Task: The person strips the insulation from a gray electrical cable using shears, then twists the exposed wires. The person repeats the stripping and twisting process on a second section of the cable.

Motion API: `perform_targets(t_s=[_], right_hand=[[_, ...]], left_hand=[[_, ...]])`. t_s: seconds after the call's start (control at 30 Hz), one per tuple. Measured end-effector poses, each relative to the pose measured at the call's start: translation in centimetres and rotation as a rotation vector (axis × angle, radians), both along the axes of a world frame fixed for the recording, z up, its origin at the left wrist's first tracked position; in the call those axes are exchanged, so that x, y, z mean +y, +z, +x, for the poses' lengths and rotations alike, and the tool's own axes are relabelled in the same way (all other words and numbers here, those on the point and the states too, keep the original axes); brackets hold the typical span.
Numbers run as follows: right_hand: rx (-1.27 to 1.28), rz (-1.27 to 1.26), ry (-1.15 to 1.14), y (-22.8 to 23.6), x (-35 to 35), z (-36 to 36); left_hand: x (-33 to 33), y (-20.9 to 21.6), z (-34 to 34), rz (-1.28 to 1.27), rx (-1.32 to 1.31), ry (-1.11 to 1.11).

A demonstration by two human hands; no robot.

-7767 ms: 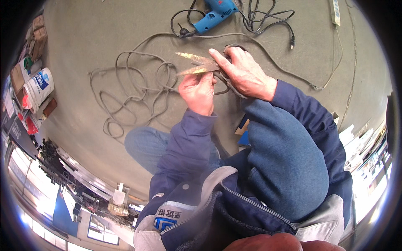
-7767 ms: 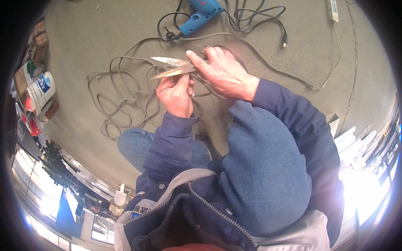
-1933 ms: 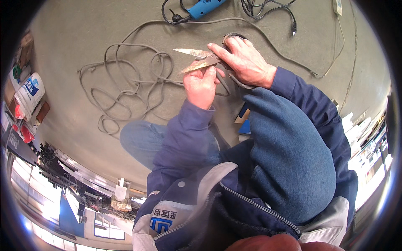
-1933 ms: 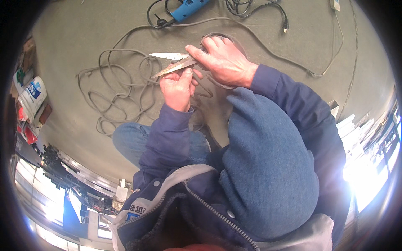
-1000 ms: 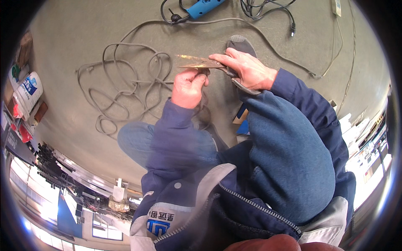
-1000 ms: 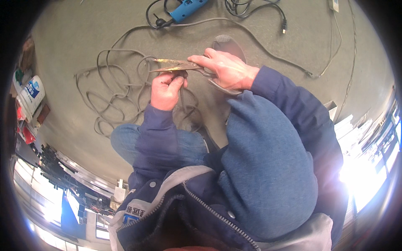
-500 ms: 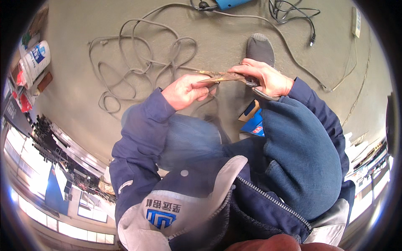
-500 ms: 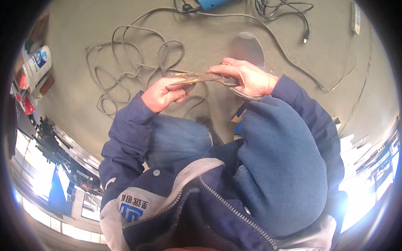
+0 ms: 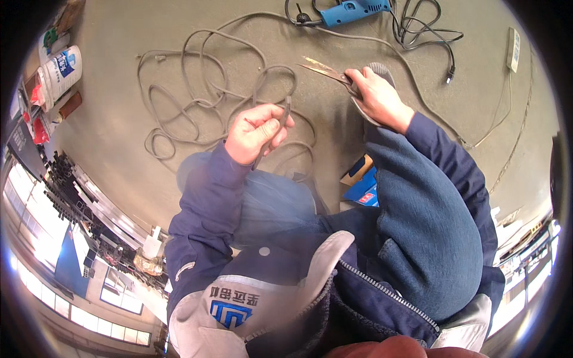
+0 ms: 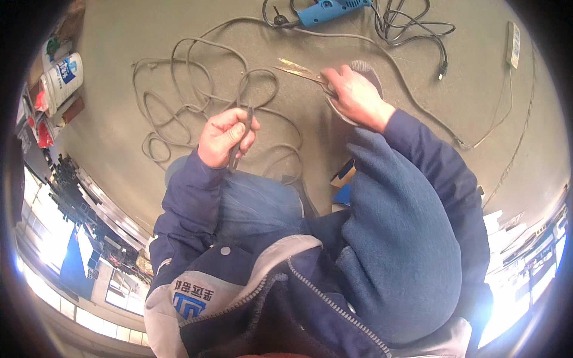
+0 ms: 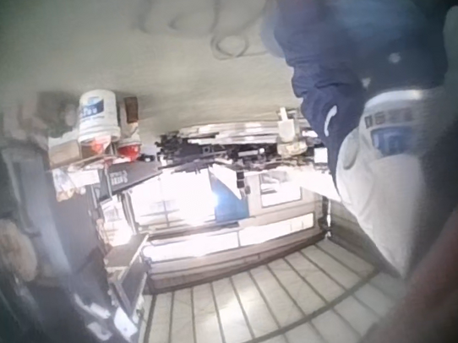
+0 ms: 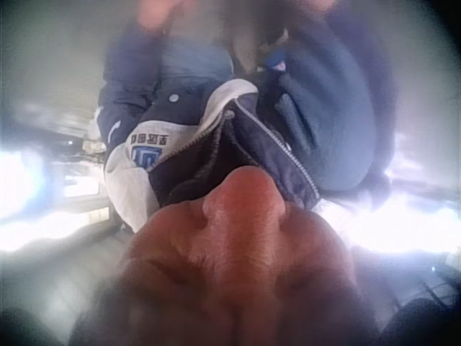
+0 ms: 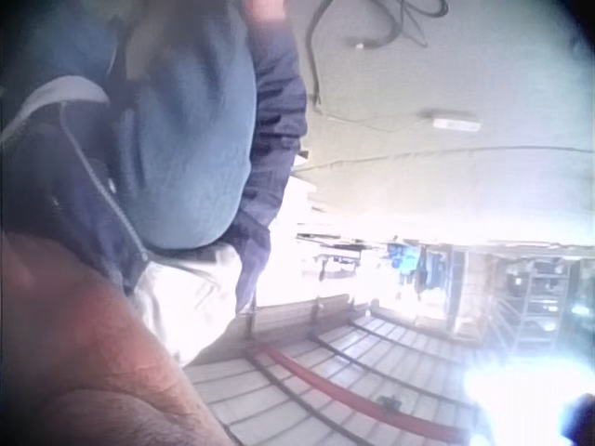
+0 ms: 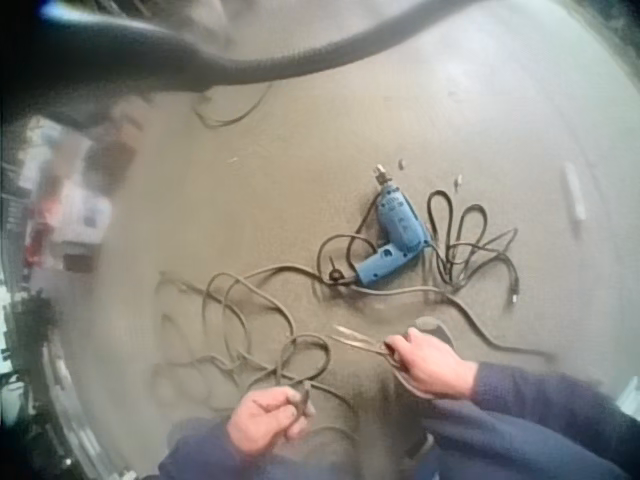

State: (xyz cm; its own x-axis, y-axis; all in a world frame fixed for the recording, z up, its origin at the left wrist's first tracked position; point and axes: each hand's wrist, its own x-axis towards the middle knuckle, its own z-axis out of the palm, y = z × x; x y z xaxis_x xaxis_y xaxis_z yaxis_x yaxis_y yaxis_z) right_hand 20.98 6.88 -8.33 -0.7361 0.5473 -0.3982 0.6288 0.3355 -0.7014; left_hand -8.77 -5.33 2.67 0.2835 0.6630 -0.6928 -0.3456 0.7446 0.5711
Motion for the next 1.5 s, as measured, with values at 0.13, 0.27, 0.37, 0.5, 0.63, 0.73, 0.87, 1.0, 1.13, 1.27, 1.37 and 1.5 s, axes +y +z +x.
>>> perform_targets(t_s=[0.13,0.27,0.37,0.5,0.63,0.73,0.87,1.0,1.13,1.27,1.37,1.5], right_hand=[[-0.069,0.025,0.065,-1.3,0.0,-1.3],[0.124,-0.094,0.007,1.0,0.9,-2.4],[0.368,-0.125,0.025,3.4,1.5,-3.9],[0.338,0.131,0.106,5.5,1.4,-5.8],[0.244,0.153,0.073,5.9,1.2,-6.5],[0.244,0.21,0.077,5.9,1.1,-6.0],[0.248,0.229,0.071,6.1,1.2,-5.5],[0.187,0.275,0.108,6.0,1.5,-5.2],[0.206,0.228,0.126,6.0,1.6,-4.7],[0.237,0.149,0.125,6.2,1.5,-4.3],[0.26,0.106,0.119,6.4,1.4,-4.1],[0.267,0.104,0.134,6.7,1.6,-3.9]], left_hand=[[0.0,-0.9,0.6,0.011,-0.093,0.176],[0.3,-1.7,1.0,-0.006,-0.007,0.272],[0.7,-2.0,1.8,0.017,0.02,0.372],[1.7,-1.7,3.8,0.126,0.222,0.423],[2.6,-1.6,6.4,0.313,0.302,0.461],[3.2,-1.5,7.5,0.31,0.325,0.475],[3.8,-1.3,8.4,0.268,0.381,0.422],[4.0,-1.9,9.8,0.304,0.397,0.526],[3.5,-3.3,10.2,0.405,0.546,0.5],[2.8,-4.7,9.8,0.595,0.848,0.383],[2.3,-5.1,9.7,0.602,0.916,0.355],[2.4,-5.1,9.2,0.742,1.065,0.286]])
